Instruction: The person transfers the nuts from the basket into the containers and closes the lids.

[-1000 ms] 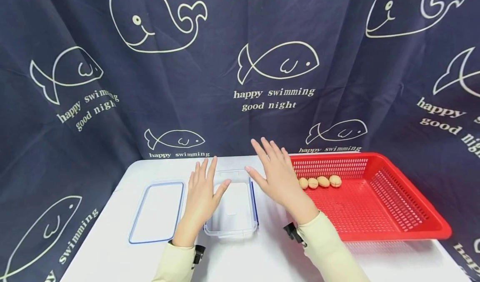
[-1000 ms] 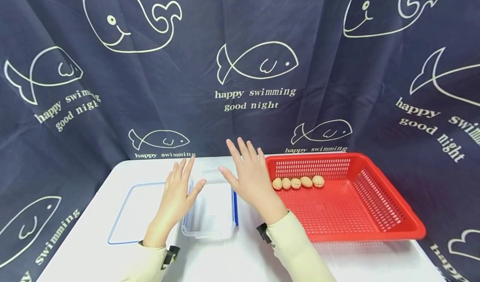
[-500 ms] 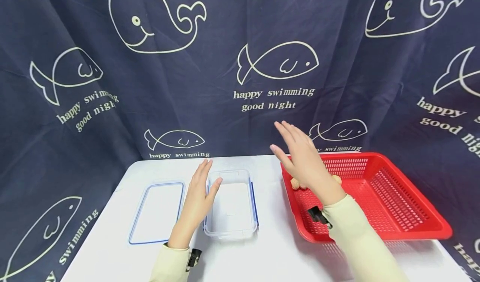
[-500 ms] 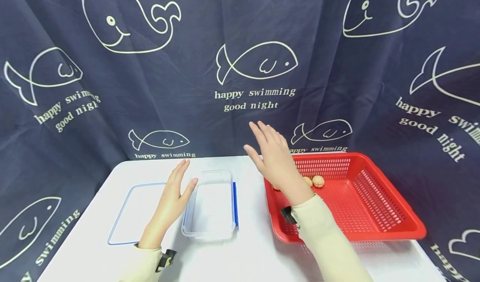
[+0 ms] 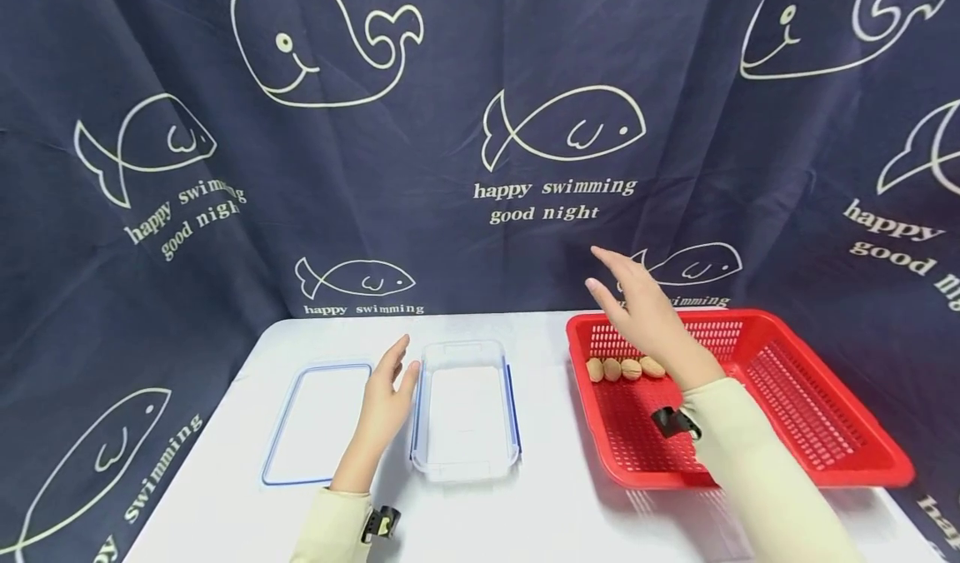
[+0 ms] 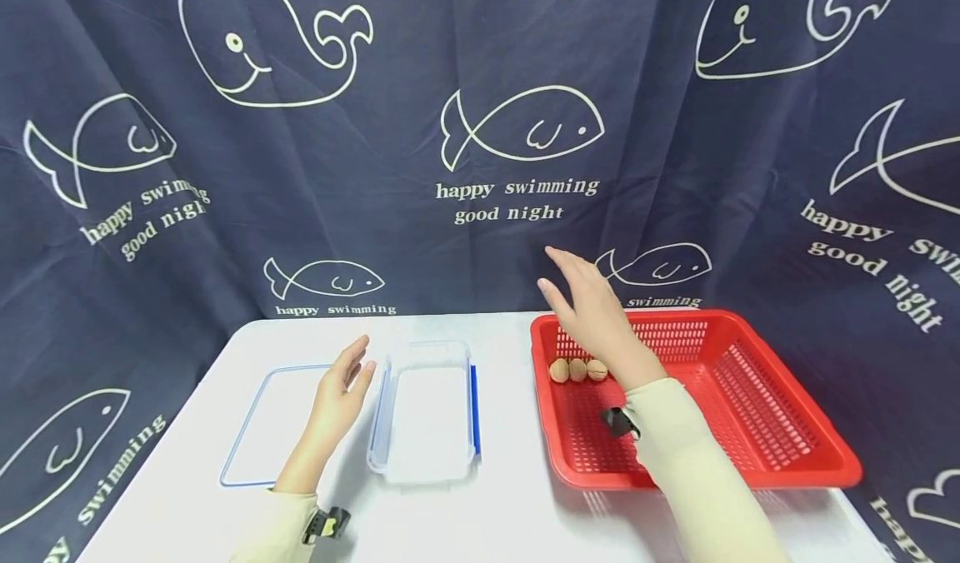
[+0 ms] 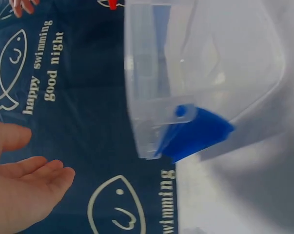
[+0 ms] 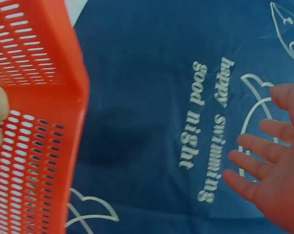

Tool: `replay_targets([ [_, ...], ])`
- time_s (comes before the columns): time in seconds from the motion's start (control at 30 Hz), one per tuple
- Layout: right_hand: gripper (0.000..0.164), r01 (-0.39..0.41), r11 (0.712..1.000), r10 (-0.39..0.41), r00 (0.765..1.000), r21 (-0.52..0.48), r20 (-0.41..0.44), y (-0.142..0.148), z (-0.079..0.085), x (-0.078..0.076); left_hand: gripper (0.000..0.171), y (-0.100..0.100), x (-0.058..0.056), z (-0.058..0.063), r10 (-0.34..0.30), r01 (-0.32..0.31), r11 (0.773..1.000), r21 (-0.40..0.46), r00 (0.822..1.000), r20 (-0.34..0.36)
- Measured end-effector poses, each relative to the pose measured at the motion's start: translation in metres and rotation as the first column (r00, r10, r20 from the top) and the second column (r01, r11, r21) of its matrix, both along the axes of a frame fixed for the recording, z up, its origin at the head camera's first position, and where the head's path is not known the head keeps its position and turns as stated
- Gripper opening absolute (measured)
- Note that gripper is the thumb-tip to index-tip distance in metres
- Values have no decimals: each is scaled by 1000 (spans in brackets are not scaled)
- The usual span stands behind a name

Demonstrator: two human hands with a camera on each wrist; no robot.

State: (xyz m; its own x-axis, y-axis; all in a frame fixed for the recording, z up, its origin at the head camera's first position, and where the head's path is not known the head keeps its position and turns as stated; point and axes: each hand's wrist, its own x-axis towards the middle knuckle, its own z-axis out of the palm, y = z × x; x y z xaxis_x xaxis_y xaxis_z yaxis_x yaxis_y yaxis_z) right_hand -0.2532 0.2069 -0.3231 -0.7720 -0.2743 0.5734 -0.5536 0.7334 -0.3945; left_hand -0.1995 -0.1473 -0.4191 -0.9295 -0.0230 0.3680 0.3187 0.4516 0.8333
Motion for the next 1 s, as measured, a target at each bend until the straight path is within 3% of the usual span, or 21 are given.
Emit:
replay_targets([
  [0.17,49,15,999,-14,999,-41,30,15,-7,-5,45,-3,-5,-9,10,-23,994,108,993,114],
  [0.3,48,45,998,-43,998,-51,40,27,-13,-10,45,-3,-7,-17,26,-49,991,120,982,189],
  [0.6,44,89,994,-88,996,-66,12,54,-23,-20,46,-3,-10,-32,29,-63,991,116,960,277],
  [1.0,40,131,985,-124,990,-113,67,86,-33,-24,45,0,-9,-46,-58,-7,986,167,923,381],
])
